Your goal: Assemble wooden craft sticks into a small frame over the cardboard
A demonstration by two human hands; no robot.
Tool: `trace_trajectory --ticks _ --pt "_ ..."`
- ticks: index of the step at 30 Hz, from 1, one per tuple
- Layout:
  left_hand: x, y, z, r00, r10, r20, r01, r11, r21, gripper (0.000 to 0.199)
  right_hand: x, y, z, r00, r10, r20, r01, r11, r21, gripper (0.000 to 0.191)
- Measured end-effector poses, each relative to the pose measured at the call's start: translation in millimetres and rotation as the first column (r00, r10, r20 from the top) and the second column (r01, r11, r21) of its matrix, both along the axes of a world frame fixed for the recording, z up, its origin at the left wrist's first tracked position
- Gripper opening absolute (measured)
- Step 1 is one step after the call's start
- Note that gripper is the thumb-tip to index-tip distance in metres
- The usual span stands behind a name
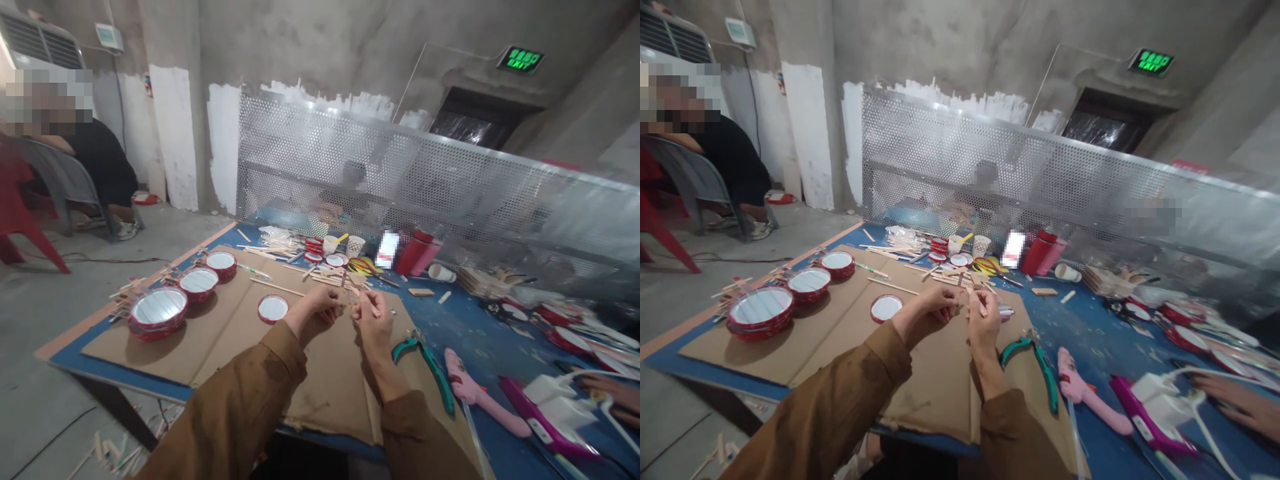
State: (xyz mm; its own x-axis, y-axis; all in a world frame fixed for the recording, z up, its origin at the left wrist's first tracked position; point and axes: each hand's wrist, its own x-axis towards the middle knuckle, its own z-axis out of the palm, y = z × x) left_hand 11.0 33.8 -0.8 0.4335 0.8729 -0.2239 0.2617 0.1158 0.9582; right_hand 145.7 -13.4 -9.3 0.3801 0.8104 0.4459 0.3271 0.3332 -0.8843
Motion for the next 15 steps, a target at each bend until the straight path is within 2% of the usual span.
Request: trace_trajectory --ticks 2,7,10,15 --pt "0.2 0.5 -1.2 1.000 0.001 -0.002 -0.001 1.000 0.015 0.021 -1.2 -1.2 0.0 0.999 0.034 -0.027 -0.035 0.999 -0.024 0.040" --pt "-1.5 1.8 -3.2 1.000 -0.009 -0.011 0.009 0.998 0.059 0.017 -1.1 0.0 -2.9 0.995 0.093 0.047 -0.091 0.995 -0.039 0.037" --pt "-1.9 0.8 -3.0 1.000 -0.002 0.016 0.001 0.997 0.075 0.017 -1.1 0.7 -1.9 0.992 0.102 0.072 -0.098 0.994 -0.055 0.038" --pt "-0.7 0.6 -4.9 0.999 0.025 0.026 -0.027 0.997 0.078 0.017 -1.5 2.2 -1.9 0.988 0.079 0.130 -0.080 0.997 0.004 0.039"
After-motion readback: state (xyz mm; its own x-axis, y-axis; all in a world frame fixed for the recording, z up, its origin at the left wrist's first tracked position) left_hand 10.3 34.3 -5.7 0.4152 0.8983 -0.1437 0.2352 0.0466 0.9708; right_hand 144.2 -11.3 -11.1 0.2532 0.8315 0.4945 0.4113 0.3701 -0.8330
